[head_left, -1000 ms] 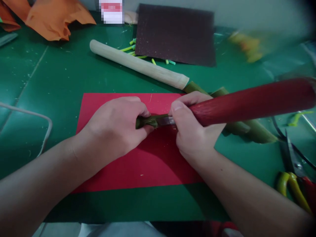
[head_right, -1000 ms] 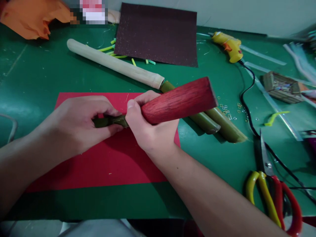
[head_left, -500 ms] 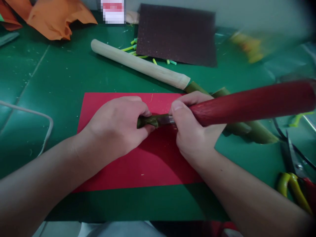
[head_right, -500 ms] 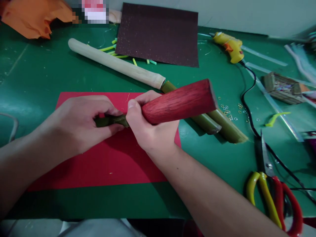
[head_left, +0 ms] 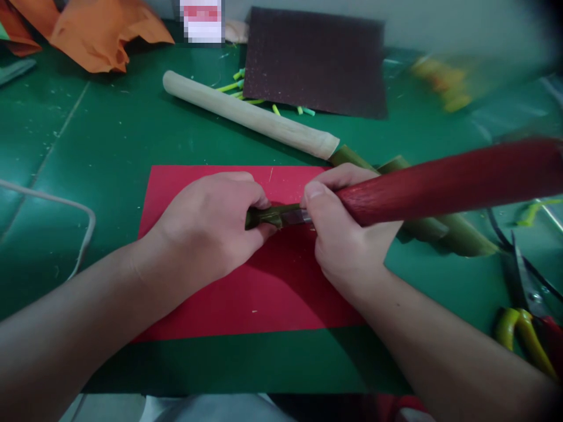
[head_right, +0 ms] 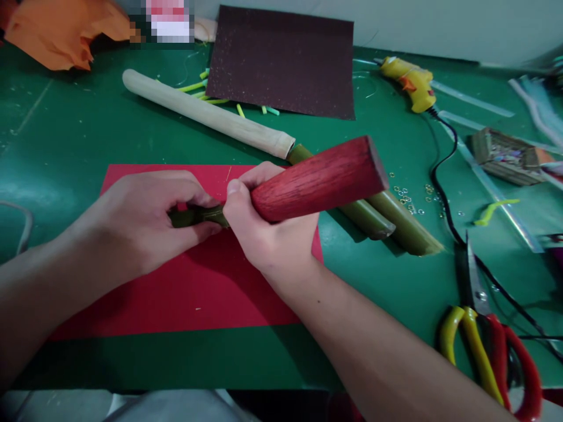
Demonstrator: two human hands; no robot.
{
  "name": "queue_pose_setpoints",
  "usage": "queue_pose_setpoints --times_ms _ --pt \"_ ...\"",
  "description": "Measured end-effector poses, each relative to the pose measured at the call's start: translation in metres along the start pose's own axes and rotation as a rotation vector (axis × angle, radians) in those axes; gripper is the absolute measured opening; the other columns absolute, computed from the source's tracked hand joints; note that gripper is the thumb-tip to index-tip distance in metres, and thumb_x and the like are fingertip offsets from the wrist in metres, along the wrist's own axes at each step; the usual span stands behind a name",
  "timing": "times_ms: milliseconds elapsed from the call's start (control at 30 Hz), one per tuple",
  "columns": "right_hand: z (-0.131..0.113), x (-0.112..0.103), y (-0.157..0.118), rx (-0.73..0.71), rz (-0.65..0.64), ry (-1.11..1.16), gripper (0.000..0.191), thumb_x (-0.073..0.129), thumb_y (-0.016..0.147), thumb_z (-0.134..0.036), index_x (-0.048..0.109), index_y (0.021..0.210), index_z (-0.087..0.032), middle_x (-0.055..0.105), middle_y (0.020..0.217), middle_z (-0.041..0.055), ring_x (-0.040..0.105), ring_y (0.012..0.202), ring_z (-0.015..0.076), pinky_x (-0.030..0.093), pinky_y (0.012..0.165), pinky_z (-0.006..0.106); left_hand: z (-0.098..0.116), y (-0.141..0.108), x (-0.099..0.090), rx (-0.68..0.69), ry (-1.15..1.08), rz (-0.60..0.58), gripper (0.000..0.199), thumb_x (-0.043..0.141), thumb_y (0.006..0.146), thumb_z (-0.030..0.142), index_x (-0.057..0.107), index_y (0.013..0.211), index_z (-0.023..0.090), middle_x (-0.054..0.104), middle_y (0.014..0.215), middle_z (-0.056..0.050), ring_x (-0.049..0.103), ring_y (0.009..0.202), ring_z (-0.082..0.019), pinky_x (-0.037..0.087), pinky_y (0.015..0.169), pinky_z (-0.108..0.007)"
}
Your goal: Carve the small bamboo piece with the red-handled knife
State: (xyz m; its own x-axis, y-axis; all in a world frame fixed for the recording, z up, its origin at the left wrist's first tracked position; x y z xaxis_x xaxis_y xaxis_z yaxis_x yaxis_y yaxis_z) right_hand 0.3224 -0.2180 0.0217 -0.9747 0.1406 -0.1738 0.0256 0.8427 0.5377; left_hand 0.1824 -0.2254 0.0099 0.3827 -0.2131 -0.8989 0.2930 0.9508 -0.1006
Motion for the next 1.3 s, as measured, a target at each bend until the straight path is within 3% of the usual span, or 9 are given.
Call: queue_pose_setpoints --times_ms 267,533,900,1100,1300 --pt "0.001 -0.0022 -0.0025 -0.003 0.049 0.022 0.024 0.063 0.08 -0.018 0.052 0.06 -0.026 0.06 0.058 -0.003 0.057 0.052 0.0138 0.049 0.05 0.03 0.0007 -0.0005 -0.0004 -0.01 -0.024 0.009 0.018 0.061 0.083 0.038 0.067 0.079 0.022 0.068 0.082 -0.003 0.058 0.071 -0.017 0.038 0.06 -0.029" --pt "-0.0001 -0.0001 -0.0008 0.0 -0.003 0.028 0.023 0.063 0.076 -0.013 0.054 0.059 -0.025 0.058 0.056 -0.0037 0.055 0.049 0.0126 0.046 0.046 0.028 0.0007 0.0003 0.0005 -0.008 -0.015 0.001 0.019 0.061 0.082 0.039 0.067 0.077 0.022 0.068 0.082 -0.004 0.059 0.072 -0.018 0.038 0.059 -0.03" --pt "0.0013 -0.0017 -0.0019 0.008 0.05 0.022 0.022 0.064 0.079 -0.016 0.055 0.061 -0.026 0.061 0.06 -0.003 0.058 0.055 0.0136 0.05 0.052 0.029 0.0007 0.0002 -0.0006 -0.005 -0.041 0.014 0.019 0.061 0.082 0.039 0.069 0.08 0.022 0.07 0.083 -0.004 0.06 0.074 -0.02 0.039 0.061 -0.031" --pt "-0.0009 0.0016 -0.0003 -0.004 -0.017 0.072 0.026 0.065 0.079 -0.014 0.052 0.06 -0.024 0.055 0.056 -0.0042 0.056 0.051 0.0122 0.048 0.05 0.029 -0.0007 0.0002 0.0003 -0.02 -0.063 -0.001 0.018 0.062 0.081 0.038 0.07 0.082 0.022 0.069 0.083 -0.004 0.06 0.075 -0.019 0.038 0.062 -0.03" --pt "0.0008 -0.0026 -0.0025 0.011 0.033 0.063 0.022 0.063 0.081 -0.013 0.056 0.063 -0.024 0.059 0.061 -0.0039 0.059 0.056 0.0118 0.05 0.055 0.028 0.0001 0.0013 -0.0017 -0.014 -0.052 0.02 0.019 0.062 0.081 0.038 0.069 0.079 0.021 0.068 0.082 -0.004 0.058 0.074 -0.018 0.038 0.062 -0.03"
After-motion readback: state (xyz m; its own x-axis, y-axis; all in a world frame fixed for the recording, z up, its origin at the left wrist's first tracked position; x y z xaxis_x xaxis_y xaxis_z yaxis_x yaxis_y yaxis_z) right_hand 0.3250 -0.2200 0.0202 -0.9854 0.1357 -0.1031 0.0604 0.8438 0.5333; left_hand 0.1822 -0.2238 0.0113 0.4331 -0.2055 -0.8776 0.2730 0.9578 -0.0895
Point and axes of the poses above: each hand's wrist, its own y-axis towards the middle knuckle, its own x-axis out of the palm, z = x × y, the point moved 8 cm from there along y, towards the middle knuckle
